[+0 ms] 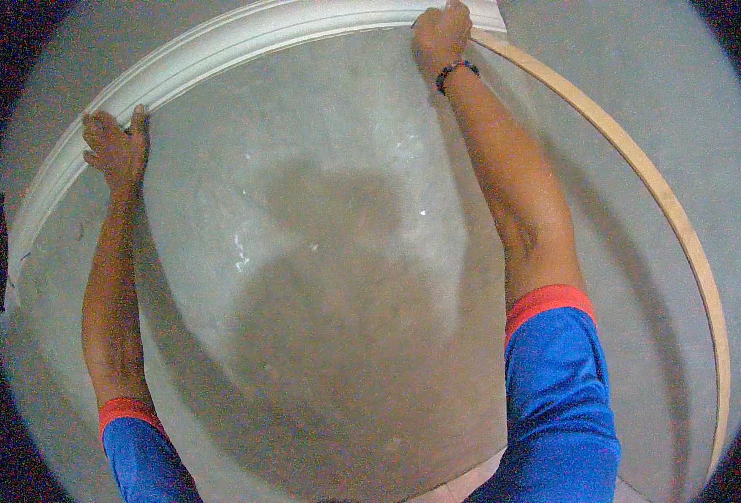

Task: The person positions a piece of crown molding against the ceiling corner and applies a white sealant or adhesive along the joint by hand.

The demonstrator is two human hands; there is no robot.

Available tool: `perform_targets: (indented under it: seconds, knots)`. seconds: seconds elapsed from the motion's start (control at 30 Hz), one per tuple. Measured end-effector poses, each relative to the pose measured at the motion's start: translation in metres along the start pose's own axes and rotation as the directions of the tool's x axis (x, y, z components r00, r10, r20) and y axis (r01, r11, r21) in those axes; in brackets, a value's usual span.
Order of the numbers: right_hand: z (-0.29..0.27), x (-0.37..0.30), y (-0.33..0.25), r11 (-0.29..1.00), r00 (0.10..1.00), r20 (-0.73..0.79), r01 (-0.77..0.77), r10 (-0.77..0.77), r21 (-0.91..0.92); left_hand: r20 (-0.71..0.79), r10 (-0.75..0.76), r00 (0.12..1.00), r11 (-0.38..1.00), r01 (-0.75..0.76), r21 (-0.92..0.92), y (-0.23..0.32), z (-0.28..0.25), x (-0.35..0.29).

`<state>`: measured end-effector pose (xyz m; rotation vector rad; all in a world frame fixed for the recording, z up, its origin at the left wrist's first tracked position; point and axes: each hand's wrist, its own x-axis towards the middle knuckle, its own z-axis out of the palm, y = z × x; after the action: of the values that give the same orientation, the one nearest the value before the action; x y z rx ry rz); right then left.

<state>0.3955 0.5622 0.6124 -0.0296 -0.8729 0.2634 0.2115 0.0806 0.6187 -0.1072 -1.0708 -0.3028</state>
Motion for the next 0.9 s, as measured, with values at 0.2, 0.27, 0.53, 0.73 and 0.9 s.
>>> perform_targets:
  seconds: [0.2, 0.27, 0.53, 0.73, 0.9]
  knots:
    - [0.025, 0.038, -0.007, 0.994, 0.987, 0.142, -0.058, 0.071, -0.092, -0.001, -0.005, 1.000, 1.000, 0.005, -0.011, 0.003, 0.008, -0.002]
    - [0.037, 0.045, 0.029, 0.725, 0.832, 0.484, 0.506, -0.270, -0.466, 0.004, -0.004, 1.000, 1.000, 0.005, -0.007, -0.003, 0.001, -0.003]
    - [0.036, 0.108, 0.079, 0.840, 0.852, 0.522, 0.306, -0.031, -0.449, -0.034, -0.014, 0.999, 0.994, 0.010, -0.108, 0.018, -0.003, 0.010]
    - [0.024, 0.053, -0.003, 0.969, 0.960, 0.281, 0.082, -0.013, -0.234, -0.008, -0.037, 0.999, 0.994, 0.036, -0.105, 0.004, -0.007, -0.007]
    - [0.016, 0.079, 0.006, 0.898, 0.874, 0.485, 0.212, 0.001, -0.385, -0.014, -0.048, 0.999, 0.992, 0.046, -0.118, 0.008, -0.008, 0.003]
